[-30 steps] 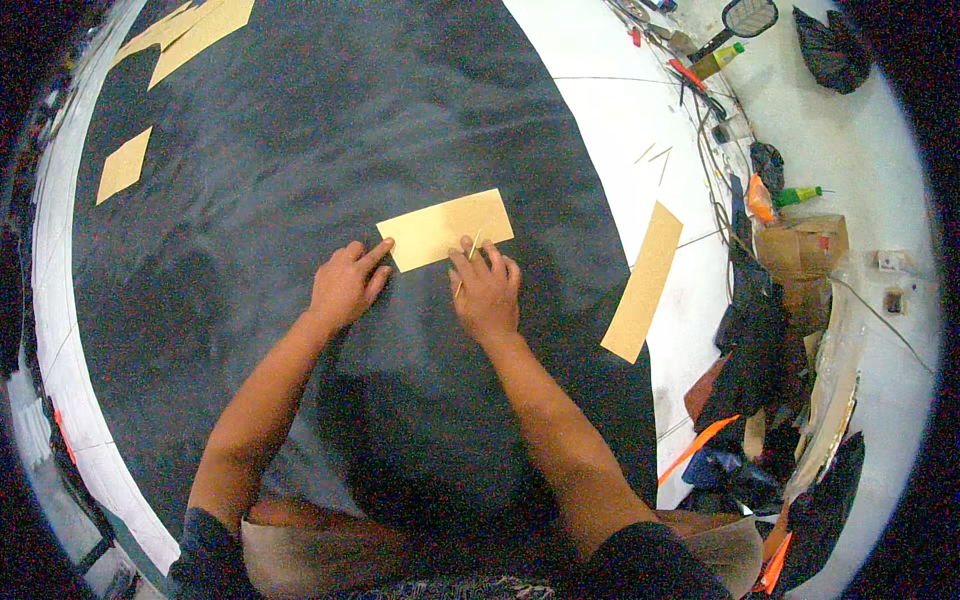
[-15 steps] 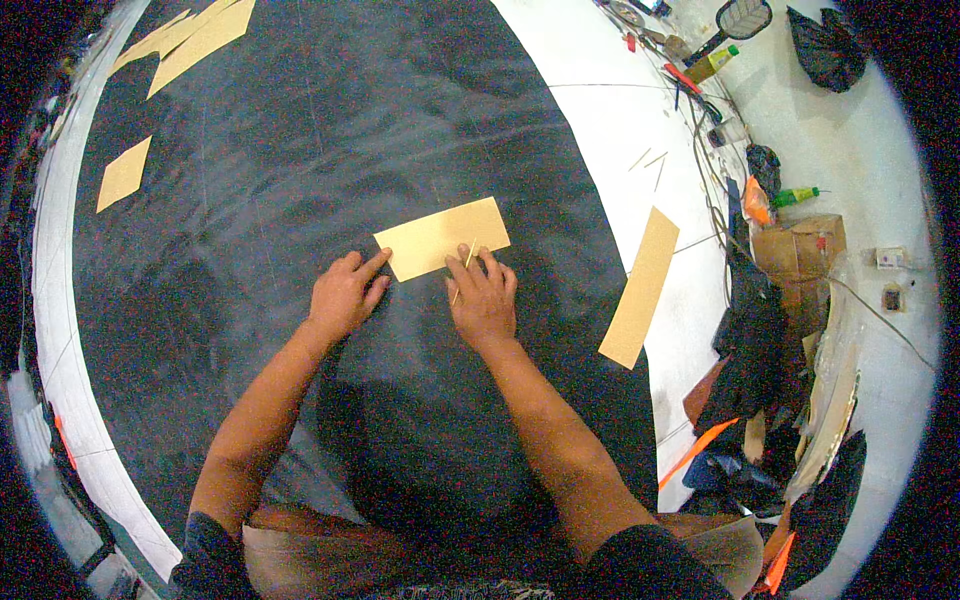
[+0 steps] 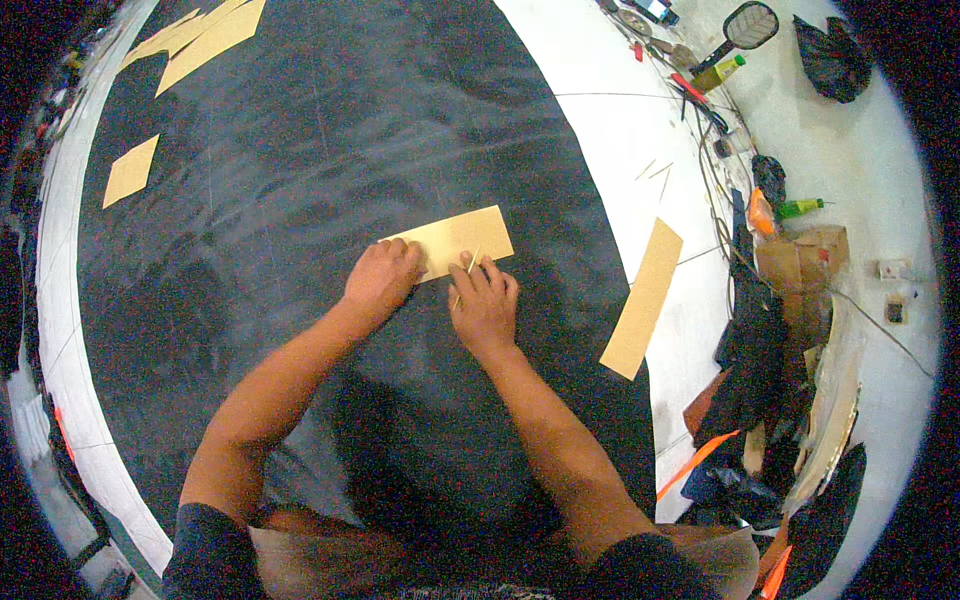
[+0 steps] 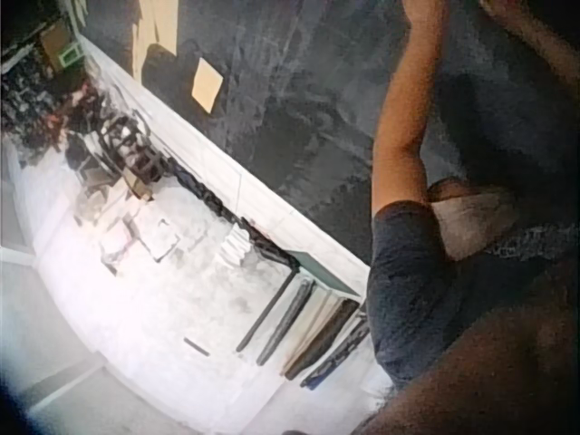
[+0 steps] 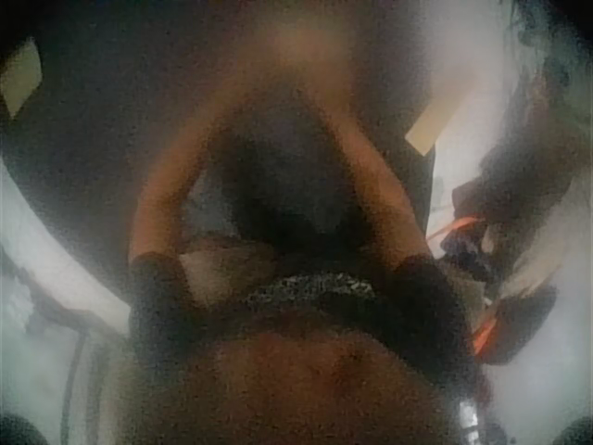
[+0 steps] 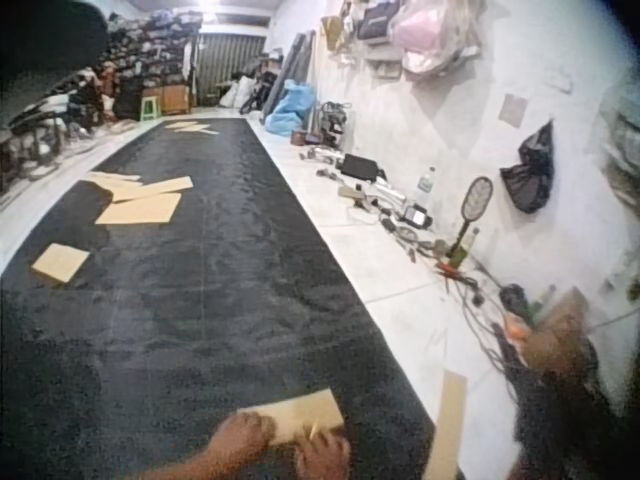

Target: The person places rectangular pieces of light-colored material onto a large black surface. They then use a small pointed tool to secure each piece by inserting pins into the corners and edges. The person repeats this process for multiple pieces, arranging them in a pattern on the floor.

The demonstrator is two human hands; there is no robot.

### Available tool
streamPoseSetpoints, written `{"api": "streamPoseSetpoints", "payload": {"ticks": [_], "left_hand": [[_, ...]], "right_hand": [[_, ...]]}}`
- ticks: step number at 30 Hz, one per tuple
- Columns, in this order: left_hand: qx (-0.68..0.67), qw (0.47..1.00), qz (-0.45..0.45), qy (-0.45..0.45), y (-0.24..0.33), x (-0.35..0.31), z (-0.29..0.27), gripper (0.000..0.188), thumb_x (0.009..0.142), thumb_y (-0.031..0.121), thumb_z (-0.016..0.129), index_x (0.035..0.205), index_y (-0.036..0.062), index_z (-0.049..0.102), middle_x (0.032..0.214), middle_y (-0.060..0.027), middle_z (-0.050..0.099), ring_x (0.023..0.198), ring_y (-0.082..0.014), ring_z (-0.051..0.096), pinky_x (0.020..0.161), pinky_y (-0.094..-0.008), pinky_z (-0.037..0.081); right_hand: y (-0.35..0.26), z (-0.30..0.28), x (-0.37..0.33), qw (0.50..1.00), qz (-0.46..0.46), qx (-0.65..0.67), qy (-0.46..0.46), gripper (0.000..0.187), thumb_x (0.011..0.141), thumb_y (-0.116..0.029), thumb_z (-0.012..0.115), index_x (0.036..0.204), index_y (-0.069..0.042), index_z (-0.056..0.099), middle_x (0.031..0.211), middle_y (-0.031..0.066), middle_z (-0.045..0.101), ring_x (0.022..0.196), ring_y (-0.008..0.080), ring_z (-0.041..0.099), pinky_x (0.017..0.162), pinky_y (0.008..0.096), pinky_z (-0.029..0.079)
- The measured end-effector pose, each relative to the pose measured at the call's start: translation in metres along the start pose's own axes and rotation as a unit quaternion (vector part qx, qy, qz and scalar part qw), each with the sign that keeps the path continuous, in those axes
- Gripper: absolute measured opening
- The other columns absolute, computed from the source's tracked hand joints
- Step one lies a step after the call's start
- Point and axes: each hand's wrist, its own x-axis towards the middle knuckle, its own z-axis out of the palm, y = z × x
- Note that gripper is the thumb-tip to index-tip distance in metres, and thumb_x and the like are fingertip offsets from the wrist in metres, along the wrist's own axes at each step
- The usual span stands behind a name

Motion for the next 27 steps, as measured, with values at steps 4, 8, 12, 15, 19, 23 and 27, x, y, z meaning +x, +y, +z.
{"api": "streamPoseSetpoints", "payload": {"ticks": [4, 8, 12, 15, 19, 23, 27], "left_hand": [[0.055, 0.998, -0.002, 0.009, 0.021, -0.004, -0.006, 0.041, 0.093, 0.018, 0.056, 0.131, 0.0023, 0.059, 0.112, -0.0172, 0.062, 0.107, -0.0340, 0.063, 0.093, -0.0467, 0.052], [0.038, 0.999, 0.020, -0.009, 0.028, 0.002, 0.003, 0.043, 0.091, 0.012, 0.056, 0.129, -0.0062, 0.055, 0.134, -0.0225, 0.054, 0.121, -0.0379, 0.058, 0.100, -0.0445, 0.052], [-0.040, 0.999, -0.012, -0.002, 0.031, 0.000, 0.006, 0.044, 0.090, 0.009, 0.055, 0.132, -0.0063, 0.054, 0.142, -0.0254, 0.050, 0.129, -0.0425, 0.054, 0.106, -0.0477, 0.050], [-0.054, 0.998, -0.009, 0.031, 0.031, -0.003, 0.014, 0.048, 0.091, 0.010, 0.055, 0.137, -0.0041, 0.052, 0.143, -0.0270, 0.049, 0.131, -0.0450, 0.052, 0.109, -0.0501, 0.048], [-0.049, 0.999, -0.001, 0.021, 0.035, -0.002, 0.017, 0.053, 0.093, 0.010, 0.053, 0.145, 0.0000, 0.049, 0.146, -0.0286, 0.046, 0.136, -0.0484, 0.047, 0.111, -0.0523, 0.045], [-0.054, 0.998, -0.004, 0.029, 0.035, -0.005, 0.016, 0.054, 0.094, 0.010, 0.050, 0.147, 0.0008, 0.047, 0.153, -0.0290, 0.041, 0.141, -0.0498, 0.041, 0.114, -0.0548, 0.042], [-0.027, 0.999, -0.010, -0.021, 0.040, 0.001, 0.022, 0.054, 0.098, 0.018, 0.052, 0.149, 0.0000, 0.047, 0.156, -0.0274, 0.040, 0.147, -0.0460, 0.037, 0.116, -0.0559, 0.039]], "right_hand": [[0.000, 0.001, -0.001, 1.000, 0.013, 0.006, 0.004, 0.037, 0.093, -0.024, 0.067, 0.129, -0.015, 0.066, 0.143, 0.0060, 0.061, 0.135, 0.0317, 0.050, 0.110, 0.0519, 0.034], [-0.001, 0.002, 0.000, 1.000, 0.015, 0.018, 0.006, 0.037, 0.092, -0.023, 0.068, 0.128, -0.015, 0.066, 0.142, 0.0057, 0.062, 0.135, 0.0317, 0.050, 0.110, 0.0520, 0.034], [-0.001, -0.001, 0.001, 0.999, 0.029, 0.040, -0.001, 0.039, 0.091, -0.021, 0.069, 0.129, -0.015, 0.066, 0.142, 0.0053, 0.063, 0.134, 0.0318, 0.051, 0.111, 0.0524, 0.034], [-0.001, -0.006, 0.004, 0.998, 0.040, 0.036, -0.016, 0.042, 0.089, -0.020, 0.069, 0.131, -0.015, 0.066, 0.141, 0.0050, 0.063, 0.132, 0.0320, 0.052, 0.110, 0.0531, 0.034], [0.010, -0.012, 0.011, 0.991, 0.078, 0.106, -0.009, 0.037, 0.098, -0.019, 0.060, 0.135, -0.012, 0.064, 0.137, 0.0083, 0.065, 0.125, 0.0316, 0.057, 0.109, 0.0502, 0.037], [0.008, -0.027, 0.052, 0.956, 0.109, 0.269, 0.035, 0.036, 0.109, -0.024, 0.045, 0.133, -0.006, 0.065, 0.129, 0.0154, 0.067, 0.118, 0.0346, 0.062, 0.105, 0.0437, 0.044], [-0.007, -0.024, 0.096, 0.909, 0.107, 0.396, -0.076, 0.035, 0.106, -0.028, 0.054, 0.123, -0.002, 0.070, 0.122, 0.0170, 0.070, 0.115, 0.0312, 0.065, 0.101, 0.0376, 0.049]]}}
